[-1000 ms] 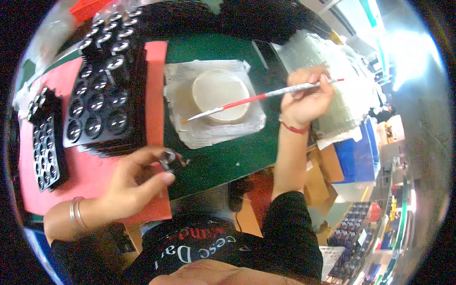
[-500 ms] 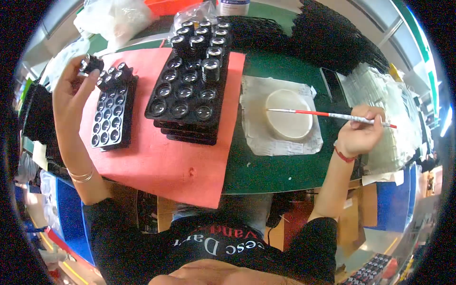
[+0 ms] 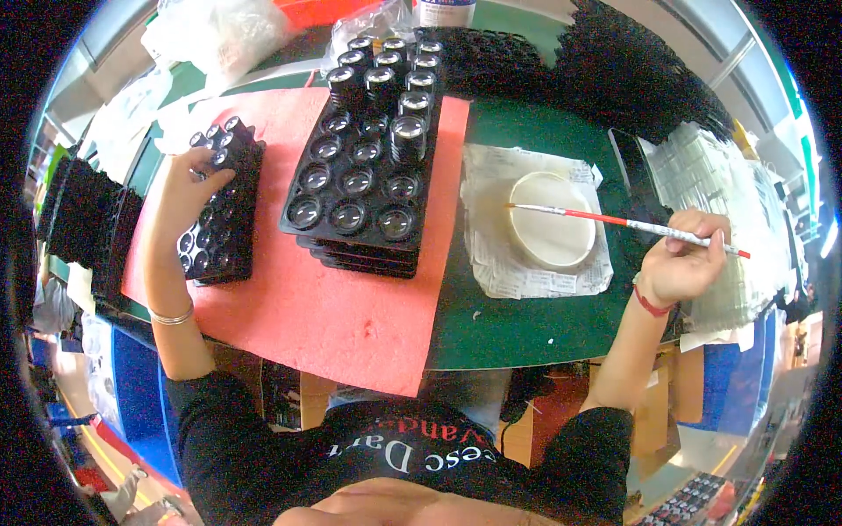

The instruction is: The recorder is using a brush to apply a yellow sealant or paint to cylindrical light components in a factory setting.

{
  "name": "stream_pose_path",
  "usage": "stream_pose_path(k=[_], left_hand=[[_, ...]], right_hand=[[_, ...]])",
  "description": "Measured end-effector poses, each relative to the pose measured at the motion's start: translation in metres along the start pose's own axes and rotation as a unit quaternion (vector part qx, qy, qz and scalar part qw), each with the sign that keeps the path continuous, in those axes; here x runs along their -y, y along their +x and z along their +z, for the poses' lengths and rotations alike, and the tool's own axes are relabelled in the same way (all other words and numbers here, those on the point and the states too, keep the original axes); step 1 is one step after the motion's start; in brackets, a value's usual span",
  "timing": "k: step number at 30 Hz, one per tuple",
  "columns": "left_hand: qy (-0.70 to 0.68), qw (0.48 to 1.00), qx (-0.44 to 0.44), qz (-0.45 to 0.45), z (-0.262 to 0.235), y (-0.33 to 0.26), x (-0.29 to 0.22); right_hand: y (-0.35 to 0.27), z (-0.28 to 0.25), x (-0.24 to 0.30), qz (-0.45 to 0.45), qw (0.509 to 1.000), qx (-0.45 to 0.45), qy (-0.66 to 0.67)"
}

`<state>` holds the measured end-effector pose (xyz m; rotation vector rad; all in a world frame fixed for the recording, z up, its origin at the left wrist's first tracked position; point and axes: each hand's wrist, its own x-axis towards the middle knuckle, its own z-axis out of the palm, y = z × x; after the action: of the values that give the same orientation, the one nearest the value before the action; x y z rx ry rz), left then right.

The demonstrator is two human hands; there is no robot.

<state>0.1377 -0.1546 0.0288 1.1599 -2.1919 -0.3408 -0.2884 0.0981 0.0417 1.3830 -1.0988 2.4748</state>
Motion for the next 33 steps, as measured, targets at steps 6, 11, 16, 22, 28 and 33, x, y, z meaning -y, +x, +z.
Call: stream_pose_path(k=[6, 11, 16, 22, 28, 33], left_hand=[[0.048, 0.999, 0.011, -0.014, -0.001, 0.001, -0.009], [0.05, 0.995, -0.018, -0.089, -0.026, -0.009, -0.05], [0.027, 0.998, -0.034, 0.051, -0.01, -0.007, -0.116], [0.07, 0.99, -0.02, 0.118, 0.019, 0.028, -0.145], [0.063, 0.991, 0.018, 0.121, 0.039, 0.053, -0.128], [0.001, 0.993, -0.037, 0.116, 0.033, 0.045, -0.141]], right_hand=[[0.0, -0.003, 0.004, -0.002, 1.0, 0.004, 0.008], [0.003, 0.002, 0.003, 0.007, 0.998, -0.044, -0.052], [-0.001, 0.003, 0.003, 0.039, 0.994, -0.061, -0.085], [0.004, 0.009, 0.003, 0.018, 0.995, -0.059, -0.076], [0.002, 0.009, -0.004, 0.035, 0.993, -0.045, -0.099], [0.002, 0.013, -0.003, 0.023, 0.997, -0.031, -0.062]])
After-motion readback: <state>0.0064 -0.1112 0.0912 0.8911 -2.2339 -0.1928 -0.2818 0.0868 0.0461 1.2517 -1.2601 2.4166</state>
